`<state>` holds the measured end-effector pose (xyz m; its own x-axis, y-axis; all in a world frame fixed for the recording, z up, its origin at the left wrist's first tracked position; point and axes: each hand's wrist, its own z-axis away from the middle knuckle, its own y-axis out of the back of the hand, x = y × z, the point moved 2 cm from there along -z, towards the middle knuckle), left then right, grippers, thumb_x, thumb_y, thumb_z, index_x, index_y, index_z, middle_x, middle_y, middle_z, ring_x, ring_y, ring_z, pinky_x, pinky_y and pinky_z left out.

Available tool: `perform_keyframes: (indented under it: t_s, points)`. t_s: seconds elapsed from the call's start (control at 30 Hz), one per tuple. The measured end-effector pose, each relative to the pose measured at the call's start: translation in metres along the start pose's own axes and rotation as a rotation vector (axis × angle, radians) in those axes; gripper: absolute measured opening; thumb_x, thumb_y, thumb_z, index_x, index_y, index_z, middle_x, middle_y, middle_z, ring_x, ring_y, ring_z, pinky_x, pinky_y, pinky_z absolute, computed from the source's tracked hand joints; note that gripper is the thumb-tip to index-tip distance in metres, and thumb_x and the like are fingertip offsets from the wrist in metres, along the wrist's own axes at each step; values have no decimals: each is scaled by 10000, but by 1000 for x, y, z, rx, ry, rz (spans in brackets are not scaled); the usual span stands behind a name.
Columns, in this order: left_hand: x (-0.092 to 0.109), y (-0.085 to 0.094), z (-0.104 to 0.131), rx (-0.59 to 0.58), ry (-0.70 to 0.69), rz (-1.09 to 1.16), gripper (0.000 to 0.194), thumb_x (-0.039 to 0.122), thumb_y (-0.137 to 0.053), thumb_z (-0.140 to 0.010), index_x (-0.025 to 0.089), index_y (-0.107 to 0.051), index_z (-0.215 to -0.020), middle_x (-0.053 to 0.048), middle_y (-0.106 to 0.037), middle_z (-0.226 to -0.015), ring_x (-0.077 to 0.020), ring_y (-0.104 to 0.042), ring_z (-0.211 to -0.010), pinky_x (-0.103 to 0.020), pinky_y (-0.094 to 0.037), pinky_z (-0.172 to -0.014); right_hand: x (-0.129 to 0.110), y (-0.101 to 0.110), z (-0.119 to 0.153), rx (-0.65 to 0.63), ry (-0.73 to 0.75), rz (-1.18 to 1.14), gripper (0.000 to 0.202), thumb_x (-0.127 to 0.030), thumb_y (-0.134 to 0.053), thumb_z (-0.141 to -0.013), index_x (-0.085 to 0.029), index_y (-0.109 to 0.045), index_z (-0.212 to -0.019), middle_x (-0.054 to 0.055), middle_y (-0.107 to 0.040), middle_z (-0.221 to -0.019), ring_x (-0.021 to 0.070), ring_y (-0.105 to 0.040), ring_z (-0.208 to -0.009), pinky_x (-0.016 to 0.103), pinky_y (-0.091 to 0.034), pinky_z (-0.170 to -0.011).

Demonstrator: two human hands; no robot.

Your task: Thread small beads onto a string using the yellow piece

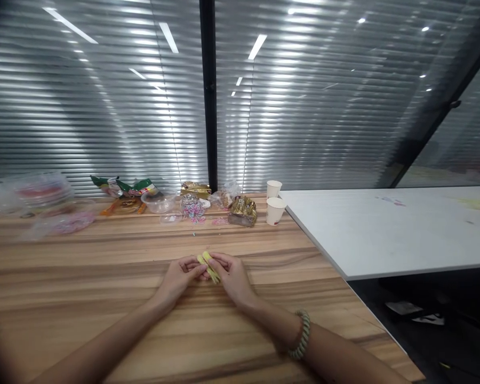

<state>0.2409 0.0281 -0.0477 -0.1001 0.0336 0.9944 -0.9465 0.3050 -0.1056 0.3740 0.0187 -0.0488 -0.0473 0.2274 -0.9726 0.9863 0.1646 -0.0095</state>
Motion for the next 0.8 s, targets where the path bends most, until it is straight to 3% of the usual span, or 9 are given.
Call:
perform_keyframes:
  t_s: [0.2, 0.3, 0.5, 0.67, 0.8]
  points:
    - [1, -1, 2, -13, 72, 2, 222, 296, -678, -593, 100, -605, -668, -37, -639, -562, -130, -588, -527, -231, -474, -550, -8, 3, 5, -75, 142, 326, 266, -298, -436, -814, -191, -637, -952, 35, -657, -899, 179, -596, -791, 308, -466, -716]
    - [2, 1, 2, 34, 62, 17, 226, 290, -693, -573, 104, -570, -611, -30, -628, -526, -125, -583, -500, -223, -469, -523, -11, 2, 8, -156, 207, 474, 296, -269, -380, -844, -190, -593, -1035, 40, -654, -888, 165, -592, -755, 289, -460, -694]
    - [1, 3, 1, 123, 8, 36, 244, 277, -722, -521, 119, -547, -587, -1, -612, -520, -114, -564, -491, -209, -447, -499, -9, -2, 13, -238, 385, 617, 445, -208, -436, -809, -162, -378, -1249, 87, -516, -1161, 175, -500, -1014, 300, -400, -864]
    - [3, 5, 1, 108, -123, -172, 177, 279, -680, -580, 126, -600, -621, -26, -633, -611, -140, -579, -604, -234, -452, -609, -6, 0, 9, -181, 371, 606, 339, -182, -360, -844, -199, -462, -1167, 70, -566, -1065, 165, -524, -950, 303, -419, -828]
    - [10, 18, -3, 169, -254, -433, 183, 312, -593, -672, 158, -639, -760, -59, -640, -792, -169, -574, -740, -261, -449, -683, -2, 11, 0, -3, 267, 556, 313, -220, -345, -854, -177, -485, -1130, 80, -594, -947, 175, -543, -859, 317, -426, -791]
